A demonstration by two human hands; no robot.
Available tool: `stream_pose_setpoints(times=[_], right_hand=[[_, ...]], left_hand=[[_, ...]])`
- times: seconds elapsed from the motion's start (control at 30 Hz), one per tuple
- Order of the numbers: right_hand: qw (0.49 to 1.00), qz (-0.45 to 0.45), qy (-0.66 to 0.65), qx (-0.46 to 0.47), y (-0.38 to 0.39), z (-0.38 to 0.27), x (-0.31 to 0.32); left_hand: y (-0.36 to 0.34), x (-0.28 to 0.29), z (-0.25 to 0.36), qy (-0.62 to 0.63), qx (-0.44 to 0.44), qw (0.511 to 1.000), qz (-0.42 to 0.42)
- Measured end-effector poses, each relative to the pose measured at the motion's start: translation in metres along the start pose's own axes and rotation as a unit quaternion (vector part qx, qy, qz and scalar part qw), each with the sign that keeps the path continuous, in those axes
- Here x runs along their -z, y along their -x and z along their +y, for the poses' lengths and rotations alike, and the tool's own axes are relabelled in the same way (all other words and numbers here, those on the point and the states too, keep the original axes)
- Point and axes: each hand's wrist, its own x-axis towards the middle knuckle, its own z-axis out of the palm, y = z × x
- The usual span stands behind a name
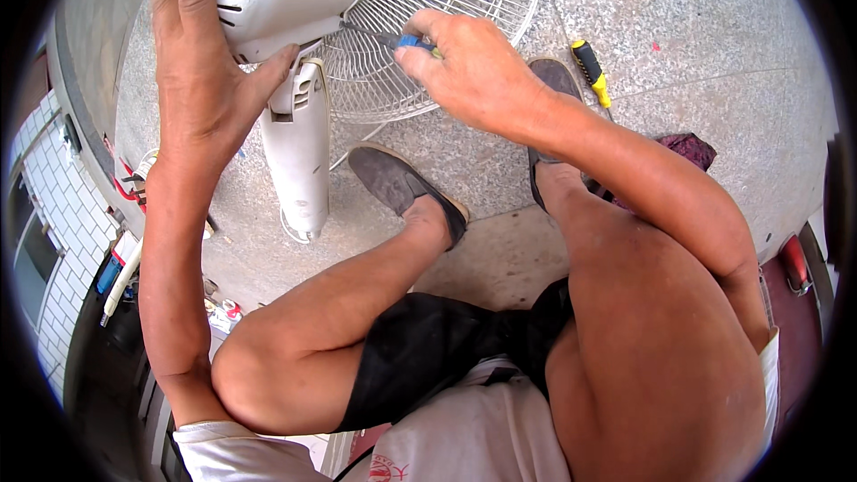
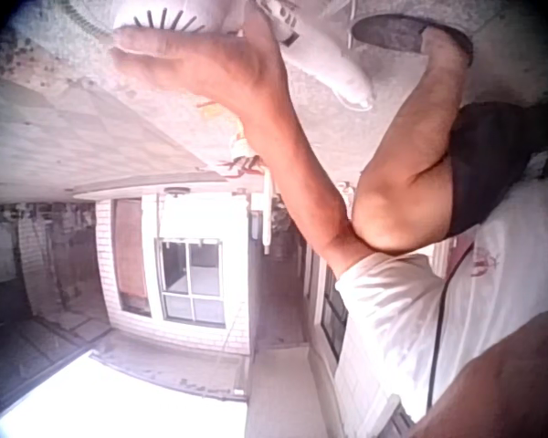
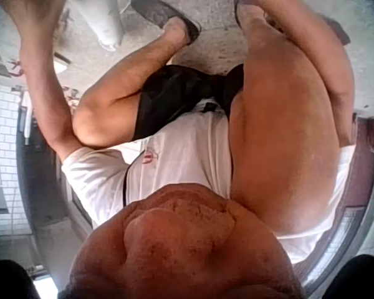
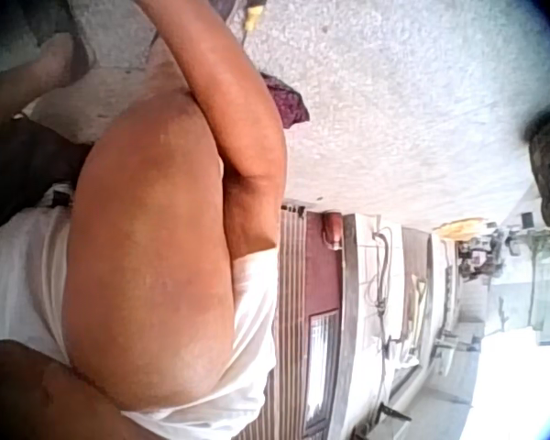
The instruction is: The person sits on the floor and uses a screwdriver to remove the front grill of a white pedestal fan. They then use the screwdriver to loosen the central nut and detach the fan blades from the motor housing.
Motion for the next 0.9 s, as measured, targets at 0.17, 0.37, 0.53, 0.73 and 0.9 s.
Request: stream_pose_setpoints(times=[0.17,0.37,0.53,0.73,0.9], right_hand=[[0.989,0.04,0.114,0.082,0.004,-0.006,0.011],[0.926,0.076,0.31,0.202,-0.003,-0.016,0.026],[0.898,0.075,0.272,0.339,-0.018,-0.038,0.036],[0.834,-0.078,0.394,0.378,-0.035,-0.067,0.034],[0.887,-0.132,0.275,0.346,-0.05,-0.078,0.035]], left_hand=[[-0.003,0.0,0.0,-0.002,-0.016,1.0,0.017],[-0.004,0.001,0.0,0.026,-0.018,0.999,0.012],[-0.003,0.003,-0.001,0.043,-0.033,0.998,0.023],[-0.001,0.002,-0.002,0.049,-0.037,0.998,0.025],[0.001,0.005,-0.007,0.057,-0.047,0.997,0.01]])
